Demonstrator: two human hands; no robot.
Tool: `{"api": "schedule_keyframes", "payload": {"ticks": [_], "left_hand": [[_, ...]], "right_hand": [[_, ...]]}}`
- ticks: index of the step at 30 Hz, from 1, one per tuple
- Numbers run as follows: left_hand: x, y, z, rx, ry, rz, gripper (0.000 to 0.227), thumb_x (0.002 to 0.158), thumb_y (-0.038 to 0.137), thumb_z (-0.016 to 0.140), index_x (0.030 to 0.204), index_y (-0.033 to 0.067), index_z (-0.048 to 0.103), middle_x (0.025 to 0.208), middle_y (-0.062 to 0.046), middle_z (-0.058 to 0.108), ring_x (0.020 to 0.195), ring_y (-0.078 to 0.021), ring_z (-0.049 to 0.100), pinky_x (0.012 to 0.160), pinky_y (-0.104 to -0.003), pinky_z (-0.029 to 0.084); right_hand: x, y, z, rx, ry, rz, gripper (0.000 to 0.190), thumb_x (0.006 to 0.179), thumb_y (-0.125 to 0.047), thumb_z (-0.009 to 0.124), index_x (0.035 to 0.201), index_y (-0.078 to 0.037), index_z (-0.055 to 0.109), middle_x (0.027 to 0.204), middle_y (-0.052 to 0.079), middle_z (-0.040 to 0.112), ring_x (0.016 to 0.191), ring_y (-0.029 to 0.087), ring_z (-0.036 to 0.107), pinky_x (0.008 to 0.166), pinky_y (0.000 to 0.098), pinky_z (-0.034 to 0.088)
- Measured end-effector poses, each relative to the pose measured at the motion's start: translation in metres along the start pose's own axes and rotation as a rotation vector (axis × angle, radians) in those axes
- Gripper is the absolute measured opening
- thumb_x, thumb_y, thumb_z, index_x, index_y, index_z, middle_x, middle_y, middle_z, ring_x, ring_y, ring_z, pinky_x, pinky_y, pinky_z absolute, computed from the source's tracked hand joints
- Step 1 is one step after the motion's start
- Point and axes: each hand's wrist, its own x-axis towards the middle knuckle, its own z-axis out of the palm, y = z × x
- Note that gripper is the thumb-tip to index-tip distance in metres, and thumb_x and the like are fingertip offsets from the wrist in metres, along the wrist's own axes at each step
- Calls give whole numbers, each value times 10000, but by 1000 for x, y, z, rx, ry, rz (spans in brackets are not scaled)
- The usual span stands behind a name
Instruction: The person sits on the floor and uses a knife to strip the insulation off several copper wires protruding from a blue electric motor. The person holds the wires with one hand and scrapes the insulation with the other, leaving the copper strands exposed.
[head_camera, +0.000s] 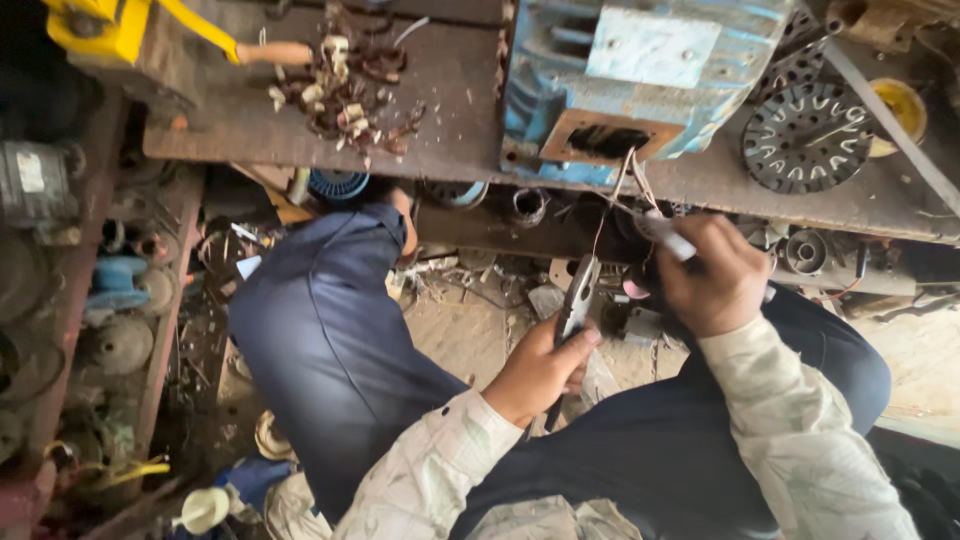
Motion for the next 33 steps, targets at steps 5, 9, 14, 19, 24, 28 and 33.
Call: {"api": "schedule_keyframes", "payload": {"ticks": [5,9,14,19,24,28,33], "left_hand": [[3,6,-4,-102,-41,-103,183,1038,194,581,915,120,467,687,73,383,544,-41,342,483,-230,312],[2,6,-6,-180,-100,-92,191,1055,180,586,911,127,472,688,71,374,538,-39,348,482,-232,324],[0,-8,-6,58,51,-16,114,1037,190,610,1008,99,548,695,41,448,561,-71,429,504,-256,383],[-5,-13,-9,948,290,301,221,1044,233,633,1140,45,568,792,-157,680,714,-311,675,632,-417,510],[-15,-7,2,1079,421,343,340,997,270,637,1198,11,545,814,-241,694,805,-451,681,670,-520,524],[-21,13,1,908,514,257,328,992,273,581,1224,43,545,860,-185,726,787,-380,725,697,-481,548],[-61,19,-5,874,479,370,395,1000,265,591,1310,25,543,982,-190,734,906,-376,714,787,-470,551]], "right_hand": [[3,-14,-2,-86,-43,22,164,828,-25,771,979,-14,709,903,122,705,761,288,710,656,370,557],[-4,-22,-5,68,-125,-206,230,770,-49,742,991,1,702,943,113,716,776,277,714,695,374,569],[3,-24,-5,-149,-55,-176,259,777,-184,867,938,-39,724,842,87,715,653,272,673,609,388,521],[17,-31,-17,-226,-61,-355,185,739,-114,781,900,-68,705,870,77,726,685,248,705,629,369,548],[5,-44,-30,-200,-54,-401,202,758,-84,807,925,-6,723,862,111,735,659,256,698,588,370,527],[2,-45,-23,-84,38,-120,166,793,-33,783,950,-33,729,883,94,741,706,223,717,652,328,551],[-5,-42,-26,-76,90,4,233,771,6,775,997,-16,724,909,115,723,782,268,724,717,346,554]]}}
